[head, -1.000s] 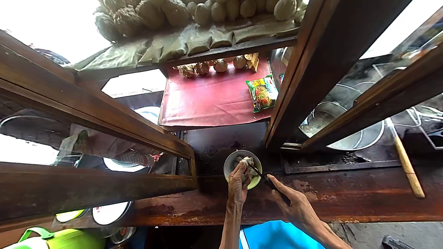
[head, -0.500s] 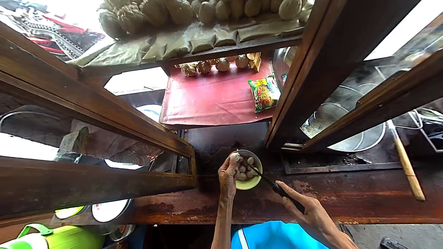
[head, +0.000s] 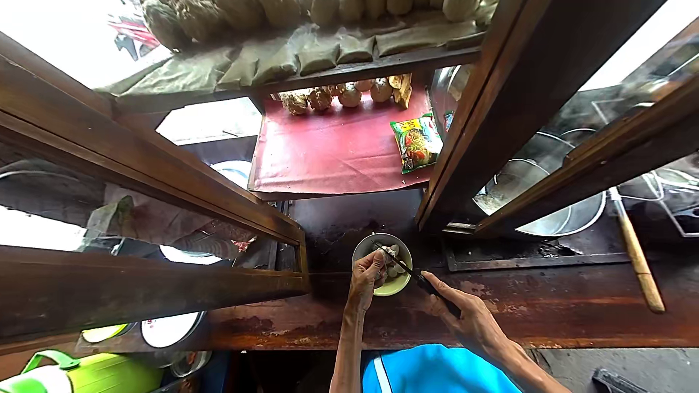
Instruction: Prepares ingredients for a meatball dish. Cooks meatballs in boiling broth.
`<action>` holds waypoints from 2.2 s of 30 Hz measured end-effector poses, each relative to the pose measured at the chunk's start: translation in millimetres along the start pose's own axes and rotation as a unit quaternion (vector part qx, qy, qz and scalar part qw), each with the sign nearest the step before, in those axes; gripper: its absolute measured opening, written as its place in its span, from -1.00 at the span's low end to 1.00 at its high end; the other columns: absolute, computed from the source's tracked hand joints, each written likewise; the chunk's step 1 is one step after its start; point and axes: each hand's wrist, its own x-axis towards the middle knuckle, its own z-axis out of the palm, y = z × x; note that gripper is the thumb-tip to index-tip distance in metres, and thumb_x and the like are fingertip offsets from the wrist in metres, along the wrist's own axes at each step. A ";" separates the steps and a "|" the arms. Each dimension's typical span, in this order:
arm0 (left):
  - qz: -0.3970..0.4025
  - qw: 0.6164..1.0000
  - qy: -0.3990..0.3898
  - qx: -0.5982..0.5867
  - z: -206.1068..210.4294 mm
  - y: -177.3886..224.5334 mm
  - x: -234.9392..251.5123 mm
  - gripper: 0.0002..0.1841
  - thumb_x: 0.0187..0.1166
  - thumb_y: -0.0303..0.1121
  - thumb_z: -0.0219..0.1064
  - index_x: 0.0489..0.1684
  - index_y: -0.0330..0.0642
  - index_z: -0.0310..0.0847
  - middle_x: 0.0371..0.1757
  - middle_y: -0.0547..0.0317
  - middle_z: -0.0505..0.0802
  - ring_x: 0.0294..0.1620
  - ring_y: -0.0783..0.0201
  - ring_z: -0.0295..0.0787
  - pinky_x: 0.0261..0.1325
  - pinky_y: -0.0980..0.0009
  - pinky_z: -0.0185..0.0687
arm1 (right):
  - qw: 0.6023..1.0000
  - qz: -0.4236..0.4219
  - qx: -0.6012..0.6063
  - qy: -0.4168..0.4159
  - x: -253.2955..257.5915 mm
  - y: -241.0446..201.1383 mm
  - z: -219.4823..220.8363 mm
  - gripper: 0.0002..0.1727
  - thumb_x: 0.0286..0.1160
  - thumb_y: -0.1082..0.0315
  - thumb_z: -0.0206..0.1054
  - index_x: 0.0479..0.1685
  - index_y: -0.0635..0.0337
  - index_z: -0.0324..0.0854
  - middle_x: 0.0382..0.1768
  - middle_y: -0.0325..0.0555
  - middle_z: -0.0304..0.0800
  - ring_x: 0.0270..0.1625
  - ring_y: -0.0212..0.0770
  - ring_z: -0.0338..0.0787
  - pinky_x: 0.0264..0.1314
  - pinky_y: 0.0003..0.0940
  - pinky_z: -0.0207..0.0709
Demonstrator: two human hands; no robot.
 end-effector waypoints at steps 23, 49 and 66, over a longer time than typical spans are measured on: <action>-0.017 0.994 0.076 0.077 -9.3 -18.2 13.2 -0.71 0.79 -0.40 0.10 -0.29 -0.27 0.72 -0.66 0.40 0.57 -0.74 0.60 0.29 -0.67 0.67 0.18 | 0.989 0.110 0.005 -0.094 -8.2 6.8 -13.8 -0.46 0.67 0.13 0.13 0.66 -0.21 0.54 -0.19 -0.11 0.93 -0.31 -0.24 0.83 -0.18 -0.14 0.69; 0.002 0.957 0.023 -0.289 -1.9 -6.3 -3.8 -0.65 0.86 -0.48 -0.13 0.33 -0.40 0.54 0.26 -0.17 0.86 0.31 0.08 0.84 0.43 0.28 0.69 | 0.992 0.095 0.064 -0.057 -9.5 -15.6 -15.1 -0.47 0.70 0.12 0.14 0.65 -0.20 0.55 -0.12 -0.27 0.92 -0.34 -0.51 0.75 -0.23 -0.46 0.65; -0.005 0.982 0.032 -0.187 18.9 -17.1 -6.7 -0.57 0.83 -0.50 -0.16 0.56 -0.50 0.35 0.30 -0.19 0.82 0.31 0.04 0.83 0.44 0.20 0.68 | 0.996 0.078 0.039 -0.027 1.4 -6.6 9.7 -0.46 0.69 0.18 0.14 0.66 -0.07 0.53 -0.04 -0.15 0.94 -0.26 -0.39 0.83 -0.13 -0.37 0.71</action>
